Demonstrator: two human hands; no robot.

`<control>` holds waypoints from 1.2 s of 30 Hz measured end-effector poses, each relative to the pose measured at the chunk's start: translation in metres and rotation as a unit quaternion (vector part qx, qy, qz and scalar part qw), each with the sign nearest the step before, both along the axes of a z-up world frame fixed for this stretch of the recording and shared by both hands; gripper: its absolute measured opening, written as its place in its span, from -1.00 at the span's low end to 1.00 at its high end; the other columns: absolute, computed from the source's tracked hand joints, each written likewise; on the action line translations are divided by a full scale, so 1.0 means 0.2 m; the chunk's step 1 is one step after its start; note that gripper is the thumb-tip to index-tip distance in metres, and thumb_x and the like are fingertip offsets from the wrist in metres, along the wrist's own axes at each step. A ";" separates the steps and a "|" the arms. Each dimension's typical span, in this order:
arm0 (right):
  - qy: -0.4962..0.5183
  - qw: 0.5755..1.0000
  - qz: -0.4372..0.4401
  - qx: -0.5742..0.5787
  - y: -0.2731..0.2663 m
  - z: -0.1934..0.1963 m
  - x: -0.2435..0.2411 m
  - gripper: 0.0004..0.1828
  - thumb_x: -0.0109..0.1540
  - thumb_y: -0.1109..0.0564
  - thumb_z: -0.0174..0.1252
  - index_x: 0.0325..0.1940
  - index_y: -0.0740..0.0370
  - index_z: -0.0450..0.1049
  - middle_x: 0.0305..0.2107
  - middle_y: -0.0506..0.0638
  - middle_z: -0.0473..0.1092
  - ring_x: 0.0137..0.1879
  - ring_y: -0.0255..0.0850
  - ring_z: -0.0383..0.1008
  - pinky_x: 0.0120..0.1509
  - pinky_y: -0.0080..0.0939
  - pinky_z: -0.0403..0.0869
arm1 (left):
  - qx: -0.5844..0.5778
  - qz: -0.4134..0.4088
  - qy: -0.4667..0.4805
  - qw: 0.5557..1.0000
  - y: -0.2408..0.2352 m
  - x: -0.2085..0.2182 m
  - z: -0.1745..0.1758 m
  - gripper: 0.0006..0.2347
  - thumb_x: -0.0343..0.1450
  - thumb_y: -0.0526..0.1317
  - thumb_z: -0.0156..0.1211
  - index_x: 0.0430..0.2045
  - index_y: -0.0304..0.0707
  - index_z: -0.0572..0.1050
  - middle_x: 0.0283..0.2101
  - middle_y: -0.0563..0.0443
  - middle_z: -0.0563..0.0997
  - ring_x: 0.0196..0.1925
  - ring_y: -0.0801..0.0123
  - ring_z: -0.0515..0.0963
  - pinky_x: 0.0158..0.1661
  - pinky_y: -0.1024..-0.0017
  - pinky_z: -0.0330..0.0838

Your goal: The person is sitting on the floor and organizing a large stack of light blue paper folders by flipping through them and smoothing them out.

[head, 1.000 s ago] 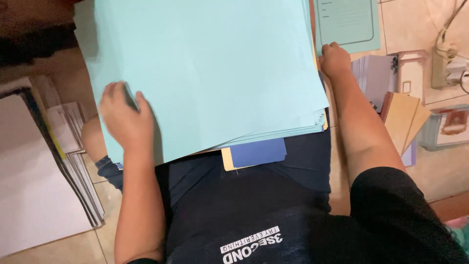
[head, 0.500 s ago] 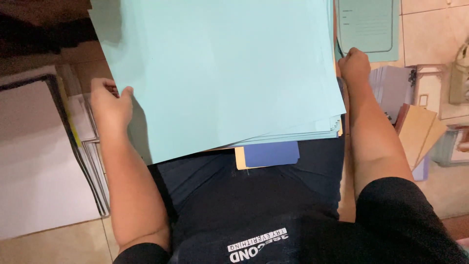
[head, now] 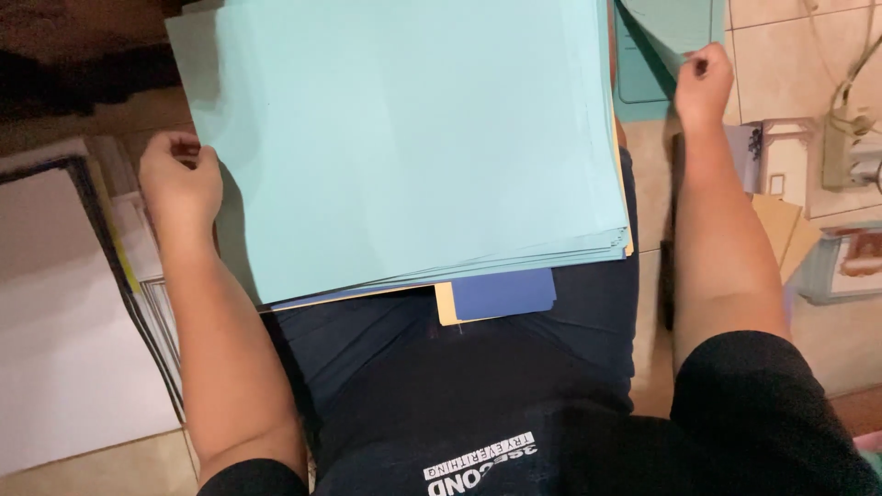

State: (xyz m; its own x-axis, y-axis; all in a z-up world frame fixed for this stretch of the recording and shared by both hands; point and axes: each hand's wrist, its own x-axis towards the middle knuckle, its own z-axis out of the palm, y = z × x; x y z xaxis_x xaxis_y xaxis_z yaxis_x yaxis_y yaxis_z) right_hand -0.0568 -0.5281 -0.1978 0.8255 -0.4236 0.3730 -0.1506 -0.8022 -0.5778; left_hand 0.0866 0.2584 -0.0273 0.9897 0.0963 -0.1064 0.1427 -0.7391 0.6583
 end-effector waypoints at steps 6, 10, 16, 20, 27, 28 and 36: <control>-0.300 0.950 -0.051 0.068 -0.17 0.44 0.16 -0.78 0.27 0.49 -0.18 -0.32 0.24 0.21 -0.44 -0.06 0.04 -0.29 -0.26 0.05 -0.19 -0.16 0.19 | 0.113 0.040 -0.126 0.985 -0.10 -0.14 0.01 -0.77 0.44 -0.30 0.27 -0.03 -0.28 0.48 0.08 -0.27 0.44 0.08 -0.18 0.49 -0.03 -0.07 0.39; -0.324 0.926 -0.115 -0.154 -0.04 0.85 0.07 -0.88 0.32 0.37 0.10 -0.29 0.33 0.32 -0.39 -0.01 0.21 -0.28 -0.17 0.20 -0.15 -0.19 0.47 | -0.012 -0.022 -0.245 0.969 -0.28 -0.30 0.14 -0.83 0.45 -0.39 0.16 -0.09 -0.29 0.50 0.00 -0.19 0.44 -0.02 -0.02 0.51 -0.16 0.12 0.38; -0.278 0.883 0.208 -0.316 1.51 1.44 -0.22 -0.82 0.40 0.31 0.04 -0.29 0.39 0.42 -0.28 0.23 0.41 -0.24 0.15 0.43 -0.13 0.09 0.38 | -0.341 -0.193 0.016 0.920 -0.75 -0.57 0.38 -0.78 0.57 -0.15 -0.07 -0.03 -0.22 0.48 -0.02 -0.11 0.61 -0.03 0.22 0.64 -0.03 0.33 0.50; -0.290 0.869 0.366 -0.163 2.22 1.23 -0.39 -0.77 0.35 0.19 0.09 -0.42 0.21 0.43 -0.20 0.15 0.56 -0.16 0.13 0.60 -0.15 0.06 0.54 | -0.557 -0.201 0.260 0.763 -1.03 -0.71 -0.12 -0.41 0.58 0.18 -0.13 0.37 -0.35 0.23 0.08 -0.25 0.46 0.14 0.12 0.51 0.23 0.04 0.38; -0.215 0.898 0.383 -0.018 2.09 1.19 -0.57 -0.67 0.38 0.06 -0.02 -0.12 0.41 0.49 0.12 0.40 0.45 0.22 0.35 0.48 0.21 0.33 0.45 | -0.391 -0.250 0.161 0.871 -0.87 -0.74 0.41 -0.43 0.52 -0.40 -0.03 0.45 -0.58 -0.05 0.45 -0.58 0.16 0.50 -0.21 0.17 0.43 -0.14 0.03; -0.117 0.960 0.254 0.010 2.03 1.22 -0.56 -0.75 0.39 0.17 0.03 0.07 0.40 0.33 0.17 0.43 0.31 0.25 0.42 0.38 0.16 0.32 0.50 | -0.432 -0.236 0.155 0.856 -0.85 -0.72 0.39 -0.43 0.53 -0.41 -0.03 0.48 -0.48 -0.07 0.44 -0.44 0.22 0.48 -0.06 0.23 0.41 -0.06 0.11; 0.125 0.877 -0.012 0.464 1.79 1.17 -0.55 -0.26 0.39 0.03 0.16 0.56 0.19 0.00 0.29 0.59 0.02 0.57 0.39 -0.05 0.56 0.40 -0.03 | -0.522 -0.175 0.149 0.822 -0.85 -0.59 0.26 -0.42 0.55 -0.41 -0.02 0.51 -0.30 -0.06 0.34 -0.16 0.44 0.24 0.24 0.51 0.25 0.13 0.45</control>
